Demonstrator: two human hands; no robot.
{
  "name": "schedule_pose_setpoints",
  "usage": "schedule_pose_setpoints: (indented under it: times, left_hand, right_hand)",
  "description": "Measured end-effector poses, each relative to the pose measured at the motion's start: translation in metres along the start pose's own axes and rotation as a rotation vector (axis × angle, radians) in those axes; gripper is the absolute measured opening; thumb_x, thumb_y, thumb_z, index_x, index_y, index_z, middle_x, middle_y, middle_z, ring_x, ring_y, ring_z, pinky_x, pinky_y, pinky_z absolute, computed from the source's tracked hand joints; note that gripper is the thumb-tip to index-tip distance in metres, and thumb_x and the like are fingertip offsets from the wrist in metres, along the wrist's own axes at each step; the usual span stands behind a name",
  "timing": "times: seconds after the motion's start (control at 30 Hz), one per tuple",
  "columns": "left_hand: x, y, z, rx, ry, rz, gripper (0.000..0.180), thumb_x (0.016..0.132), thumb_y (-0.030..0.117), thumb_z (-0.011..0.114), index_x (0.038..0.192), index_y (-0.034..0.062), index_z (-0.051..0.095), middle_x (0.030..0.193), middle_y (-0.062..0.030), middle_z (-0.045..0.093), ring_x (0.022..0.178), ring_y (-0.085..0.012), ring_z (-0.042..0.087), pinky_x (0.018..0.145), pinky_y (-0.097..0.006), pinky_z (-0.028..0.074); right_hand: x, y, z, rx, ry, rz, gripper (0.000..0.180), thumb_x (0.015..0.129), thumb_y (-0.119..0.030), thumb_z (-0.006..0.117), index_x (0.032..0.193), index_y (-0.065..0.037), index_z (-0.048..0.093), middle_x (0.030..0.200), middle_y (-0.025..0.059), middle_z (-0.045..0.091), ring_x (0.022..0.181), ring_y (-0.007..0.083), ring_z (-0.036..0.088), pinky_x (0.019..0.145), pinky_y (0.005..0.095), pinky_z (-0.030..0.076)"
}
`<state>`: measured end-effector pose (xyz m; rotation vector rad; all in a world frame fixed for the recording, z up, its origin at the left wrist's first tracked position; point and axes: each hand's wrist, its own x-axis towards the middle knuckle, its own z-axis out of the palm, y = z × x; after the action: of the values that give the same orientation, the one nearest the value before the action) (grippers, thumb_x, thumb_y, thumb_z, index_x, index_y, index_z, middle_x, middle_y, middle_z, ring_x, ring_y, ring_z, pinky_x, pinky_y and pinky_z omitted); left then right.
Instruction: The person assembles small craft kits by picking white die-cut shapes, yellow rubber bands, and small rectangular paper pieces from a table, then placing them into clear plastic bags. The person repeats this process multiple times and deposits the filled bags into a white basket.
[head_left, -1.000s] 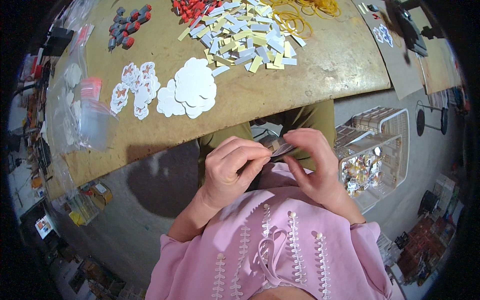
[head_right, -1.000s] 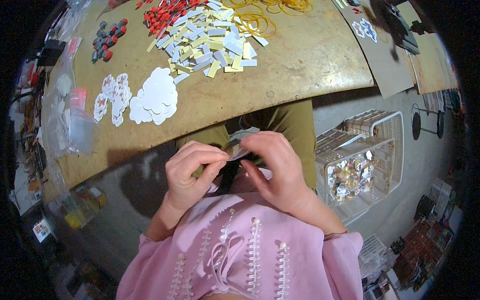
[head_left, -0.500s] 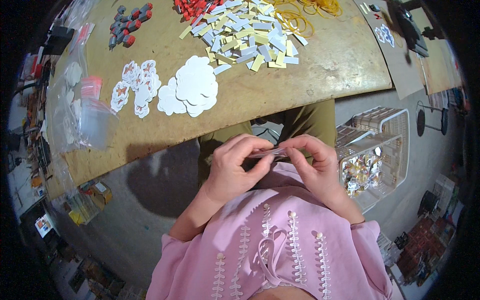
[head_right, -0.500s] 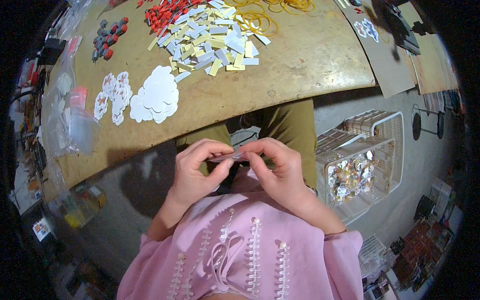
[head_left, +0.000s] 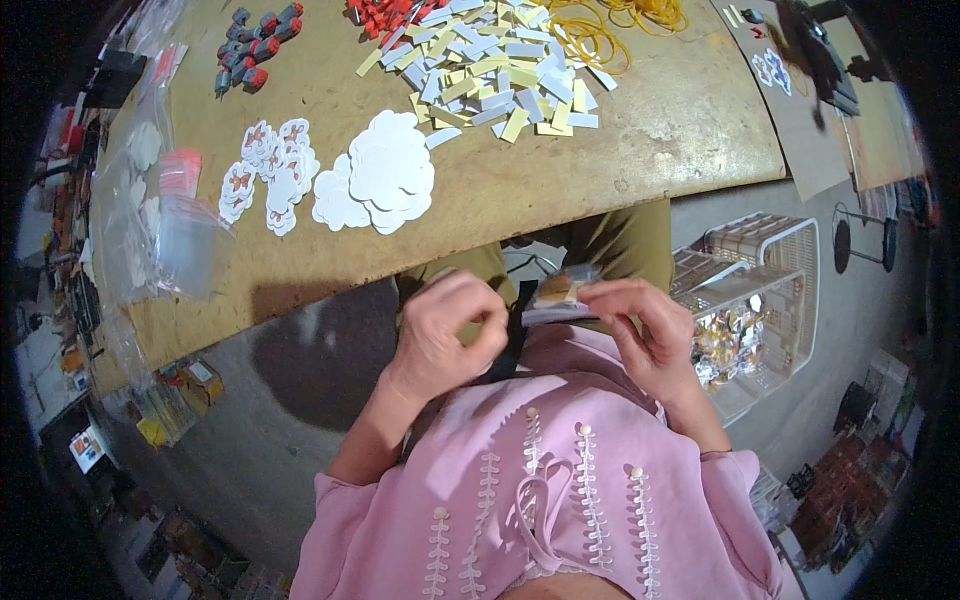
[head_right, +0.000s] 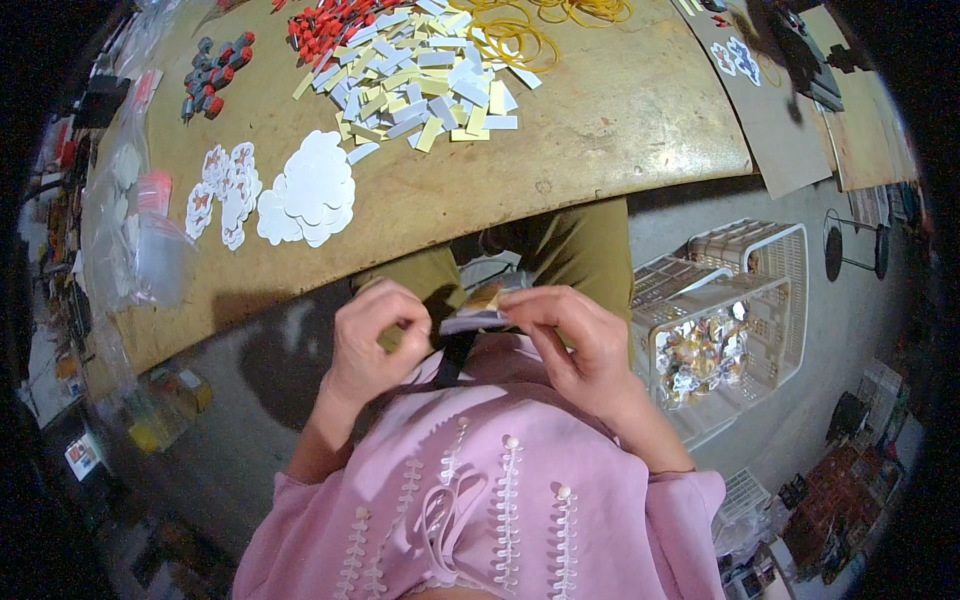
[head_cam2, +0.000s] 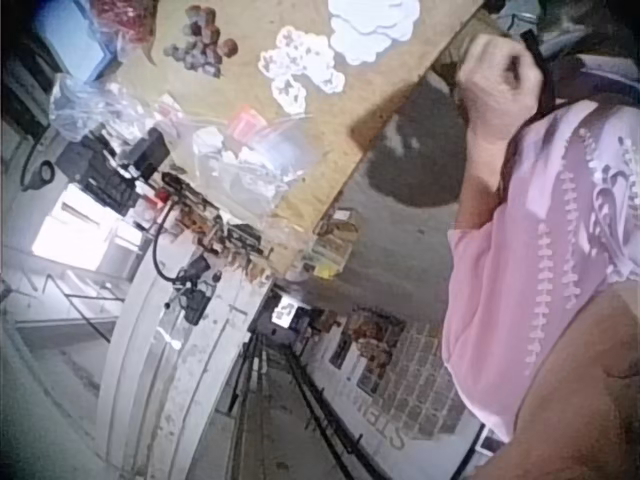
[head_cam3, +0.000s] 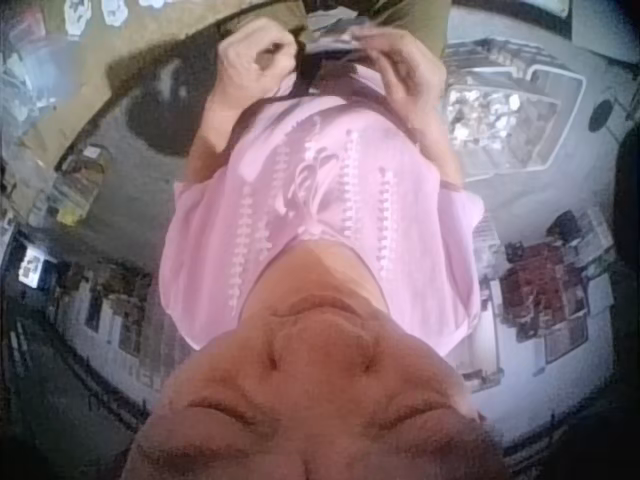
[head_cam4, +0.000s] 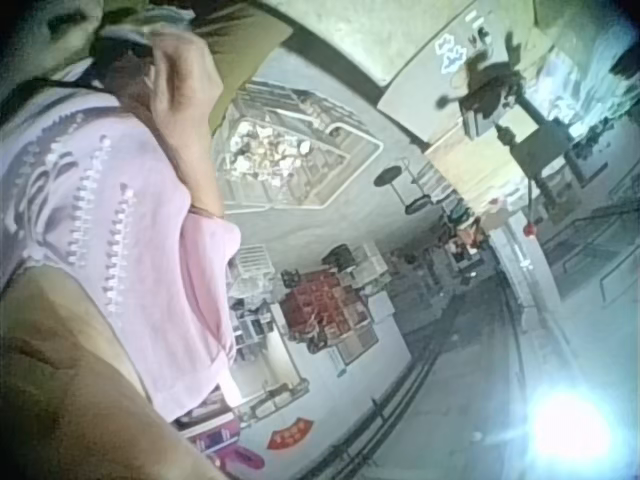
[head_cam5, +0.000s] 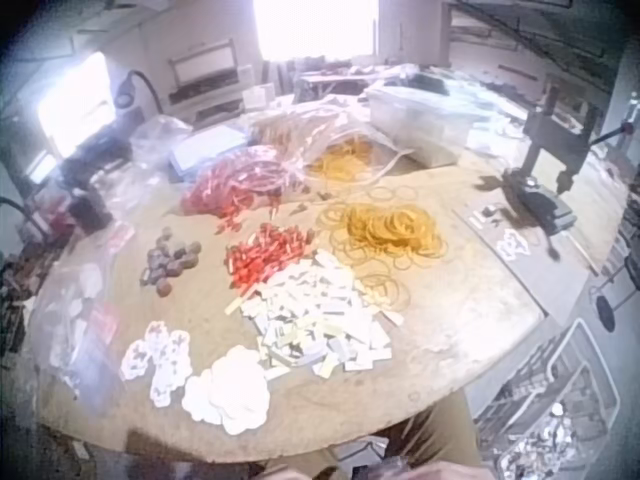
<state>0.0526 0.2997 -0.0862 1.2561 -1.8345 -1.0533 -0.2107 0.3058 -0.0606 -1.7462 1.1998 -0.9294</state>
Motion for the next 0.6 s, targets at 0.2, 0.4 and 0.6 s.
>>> schedule_pose_setpoints:
  times: [0.2,0.4,0.6]
  left_hand:
    - [-0.012,-0.018,0.027,-1.071,-0.155,-0.657,0.036,0.113,0.031,0.057,0.128,-0.0005,0.063,0.122,-0.0047,0.070,0.109,-0.0096,0.066,0.086,-0.025,0.056]
    - [-0.011,-0.018,0.043,-0.910,-0.046,-0.429,0.019,0.108,0.008,0.063,0.123,-0.0038,0.065,0.109,-0.0044,0.074,0.098,-0.0054,0.066,0.085,-0.022,0.054]
    - [-0.012,-0.005,0.042,-0.768,-0.004,-0.442,0.021,0.108,0.005,0.061,0.125,-0.0066,0.067,0.108,-0.0047,0.076,0.094,-0.0058,0.068,0.080,-0.023,0.057]
  right_hand:
    - [-0.014,0.014,-0.004,0.087,-0.191,-0.204,0.022,0.085,0.010,0.071,0.105,0.000,0.071,0.122,0.0203,0.075,0.108,0.0345,0.075,0.094,0.0395,0.060]
    - [-0.019,0.010,0.001,0.051,-0.169,-0.086,0.018,0.092,0.005,0.069,0.110,0.002,0.071,0.120,0.0198,0.075,0.111,0.0339,0.073,0.096,0.0402,0.058]
    - [-0.020,0.030,0.012,0.880,0.044,0.699,0.026,0.109,-0.016,0.063,0.129,-0.001,0.067,0.124,0.0081,0.069,0.104,0.0115,0.068,0.092,0.0310,0.059]
